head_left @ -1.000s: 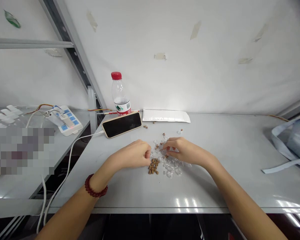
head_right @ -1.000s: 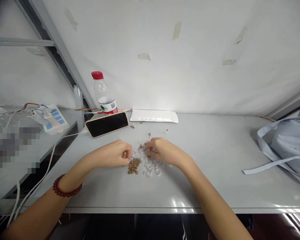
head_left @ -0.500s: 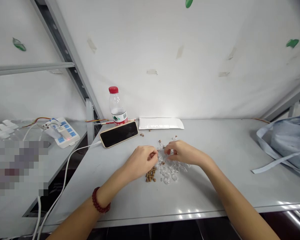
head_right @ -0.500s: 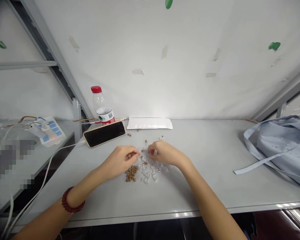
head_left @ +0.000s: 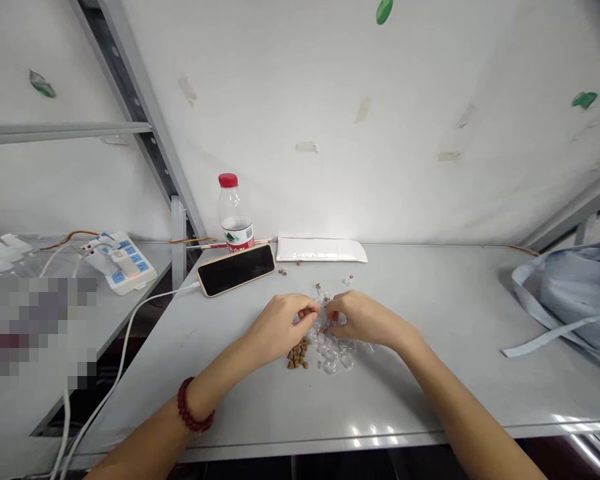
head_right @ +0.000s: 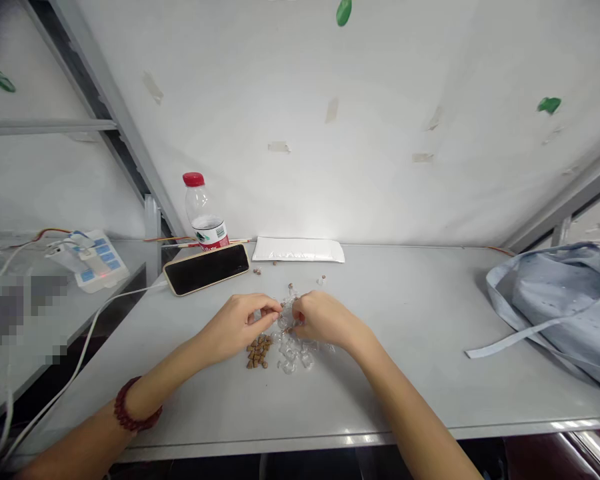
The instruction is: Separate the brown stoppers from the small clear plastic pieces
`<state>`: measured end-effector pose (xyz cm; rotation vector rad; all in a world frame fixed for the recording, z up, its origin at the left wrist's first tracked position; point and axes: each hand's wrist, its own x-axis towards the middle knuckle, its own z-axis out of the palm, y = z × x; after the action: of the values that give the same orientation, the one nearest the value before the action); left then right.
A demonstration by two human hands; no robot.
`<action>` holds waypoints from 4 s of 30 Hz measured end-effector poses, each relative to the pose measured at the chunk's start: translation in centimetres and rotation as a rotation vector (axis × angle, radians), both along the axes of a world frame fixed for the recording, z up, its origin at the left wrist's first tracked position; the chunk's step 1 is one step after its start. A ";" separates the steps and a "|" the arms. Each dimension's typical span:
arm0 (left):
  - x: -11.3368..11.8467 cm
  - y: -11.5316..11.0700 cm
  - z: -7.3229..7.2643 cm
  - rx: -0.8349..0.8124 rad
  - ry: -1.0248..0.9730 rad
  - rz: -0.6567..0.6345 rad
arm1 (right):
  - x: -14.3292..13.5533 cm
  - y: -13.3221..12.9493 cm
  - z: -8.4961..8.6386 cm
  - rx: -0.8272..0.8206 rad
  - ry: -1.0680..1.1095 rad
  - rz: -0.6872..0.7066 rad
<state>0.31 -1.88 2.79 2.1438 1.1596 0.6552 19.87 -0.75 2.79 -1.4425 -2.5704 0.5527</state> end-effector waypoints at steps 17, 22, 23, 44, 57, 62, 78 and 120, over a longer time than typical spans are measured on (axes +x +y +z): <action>-0.6 0.8 0.9 -0.398 -0.505 0.119 | -0.7 -0.2 0.3 0.035 0.664 0.022; -0.7 0.8 0.6 -0.443 -0.529 0.035 | -0.5 -0.2 0.4 -0.153 0.744 0.047; -0.7 0.8 0.6 -0.442 -0.544 0.025 | -0.4 -0.2 0.4 -0.201 0.765 0.052; -1.3 0.8 1.1 -0.594 -0.484 -0.156 | -0.3 -0.6 1.0 -0.410 0.742 0.206; -2.6 0.8 1.0 -0.353 0.094 -0.157 | 0.0 1.4 -1.0 -0.054 0.224 -0.001; -2.6 0.3 0.9 -0.341 0.297 -0.256 | 0.2 0.6 -0.2 -0.035 0.084 -0.085; -1.1 -0.4 0.3 -0.424 0.023 -0.235 | -0.4 -1.6 0.8 -0.207 0.018 0.254; -1.3 1.0 0.1 -0.188 0.085 -0.203 | -0.8 0.2 -0.1 0.022 0.137 -0.131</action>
<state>-1.03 -0.91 2.87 2.1087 0.9873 0.3538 19.08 -0.58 2.66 -1.4966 -2.3509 0.5812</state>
